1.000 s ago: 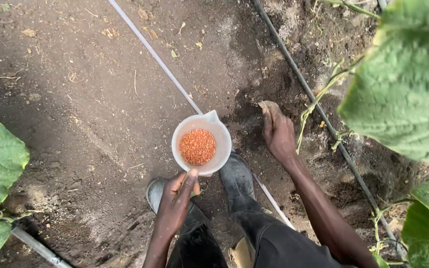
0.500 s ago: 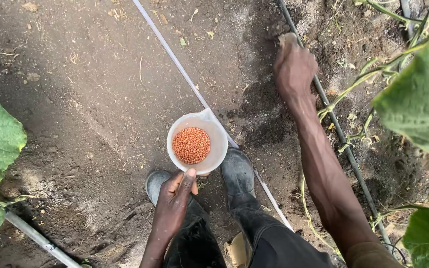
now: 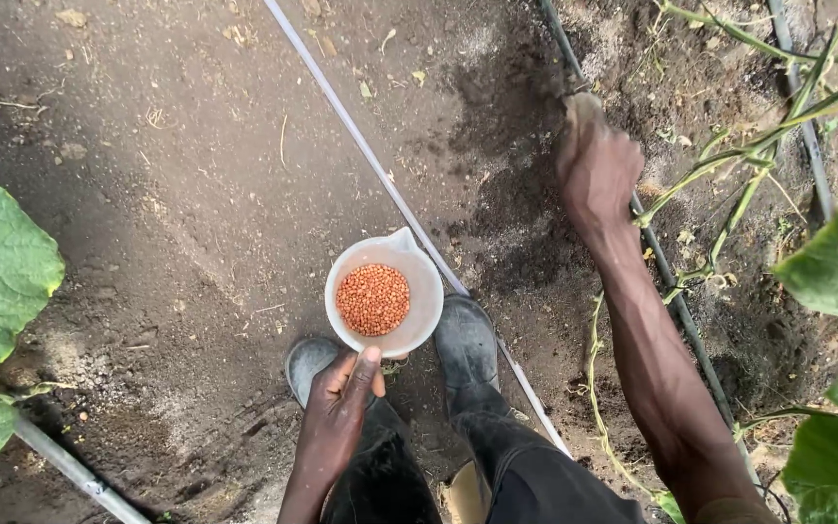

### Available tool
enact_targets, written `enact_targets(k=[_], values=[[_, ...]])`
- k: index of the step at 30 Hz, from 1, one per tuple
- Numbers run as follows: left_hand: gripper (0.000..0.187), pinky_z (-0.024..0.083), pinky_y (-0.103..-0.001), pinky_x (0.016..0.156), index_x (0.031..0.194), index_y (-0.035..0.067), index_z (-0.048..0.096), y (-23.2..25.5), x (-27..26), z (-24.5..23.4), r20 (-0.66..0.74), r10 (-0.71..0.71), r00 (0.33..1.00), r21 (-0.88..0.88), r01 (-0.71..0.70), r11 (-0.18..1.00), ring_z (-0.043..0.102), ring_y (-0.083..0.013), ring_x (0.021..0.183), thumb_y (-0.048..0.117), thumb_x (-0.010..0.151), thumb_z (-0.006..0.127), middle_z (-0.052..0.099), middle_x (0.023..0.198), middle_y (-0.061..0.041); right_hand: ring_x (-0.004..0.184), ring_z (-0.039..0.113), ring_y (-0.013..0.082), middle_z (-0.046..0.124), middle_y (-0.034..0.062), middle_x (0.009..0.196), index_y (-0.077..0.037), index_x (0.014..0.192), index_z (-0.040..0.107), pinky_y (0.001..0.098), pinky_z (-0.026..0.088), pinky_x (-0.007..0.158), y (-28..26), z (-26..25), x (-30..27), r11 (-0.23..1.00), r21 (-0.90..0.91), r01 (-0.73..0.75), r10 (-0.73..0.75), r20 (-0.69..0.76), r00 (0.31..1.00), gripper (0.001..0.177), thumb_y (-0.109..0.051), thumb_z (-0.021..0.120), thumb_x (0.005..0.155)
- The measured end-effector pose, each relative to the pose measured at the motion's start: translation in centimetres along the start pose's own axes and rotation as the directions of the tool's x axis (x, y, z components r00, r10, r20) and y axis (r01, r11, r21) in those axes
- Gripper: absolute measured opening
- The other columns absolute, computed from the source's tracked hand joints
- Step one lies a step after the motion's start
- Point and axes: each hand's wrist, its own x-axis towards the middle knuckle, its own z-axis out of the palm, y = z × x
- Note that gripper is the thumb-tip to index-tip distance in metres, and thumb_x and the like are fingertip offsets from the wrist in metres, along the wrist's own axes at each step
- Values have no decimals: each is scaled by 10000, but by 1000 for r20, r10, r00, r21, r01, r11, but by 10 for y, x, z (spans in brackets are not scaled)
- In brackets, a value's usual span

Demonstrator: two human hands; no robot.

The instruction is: The person holds a plastic cup filled with orange seeds and uses a small wooden stick to dig holes in the soil along a garden row. They place seeds into the holes and cover them with soil, moving along the row to repeat the process.

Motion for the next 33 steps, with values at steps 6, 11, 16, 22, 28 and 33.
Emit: enact_targets(k=[6, 11, 16, 22, 28, 33], values=[[491, 445, -303, 961, 660, 132, 555, 1, 1, 3, -45, -61, 997, 63, 63, 996, 717, -173, 1021, 489, 989, 477, 847, 974, -68, 359, 366, 68, 424, -103, 542, -119, 1040, 526, 264, 422, 330, -10, 45, 28, 992, -107, -70, 90, 196, 976, 415, -345, 215, 1195], [482, 429, -297, 996, 654, 136, 535, -2, 7, 3, -44, -30, 999, 35, 31, 999, 720, -161, 1088, 482, 985, 485, 872, 1049, -75, 402, 331, 78, 424, -71, 569, -80, 1170, 540, 255, 291, 347, -9, 31, 9, 998, 37, -55, 50, 128, 991, 368, -297, 243, 1185], [485, 432, -328, 1051, 650, 152, 535, 1, 3, 2, -51, -113, 992, 68, 116, 991, 722, -167, 1201, 509, 972, 467, 888, 1121, -55, 387, 390, 73, 503, -42, 581, -35, 1301, 611, 231, 341, 320, 1, 24, 3, 997, 52, -52, 49, 51, 997, 333, -212, 358, 1179], [478, 421, -308, 1049, 647, 149, 525, 2, 2, 2, -40, -64, 997, 32, 65, 997, 712, -162, 1209, 489, 978, 480, 878, 1111, -58, 408, 389, 89, 467, -66, 586, -124, 1005, 586, 243, 337, 336, -12, 15, 23, 999, 15, -32, 29, 192, 981, 437, -319, 244, 1196], [532, 445, -360, 1064, 623, 151, 518, 9, -1, 4, -34, -93, 995, 38, 94, 995, 674, -197, 1288, 571, 945, 458, 849, 1198, -48, 453, 387, 77, 478, -58, 646, -82, 1140, 623, 237, 315, 381, -45, 1, 52, 980, 196, -44, 34, 55, 998, 320, -197, 324, 1136], [519, 357, -243, 829, 690, 109, 610, -3, -2, -1, -26, -122, 992, 18, 123, 992, 513, -137, 707, 512, 1002, 509, 561, 713, -6, 566, 375, 92, 490, -22, 703, -33, 1278, 536, 267, 347, 480, -36, 76, 110, 999, 38, -8, 15, -191, 981, 297, -236, 364, 1145]])
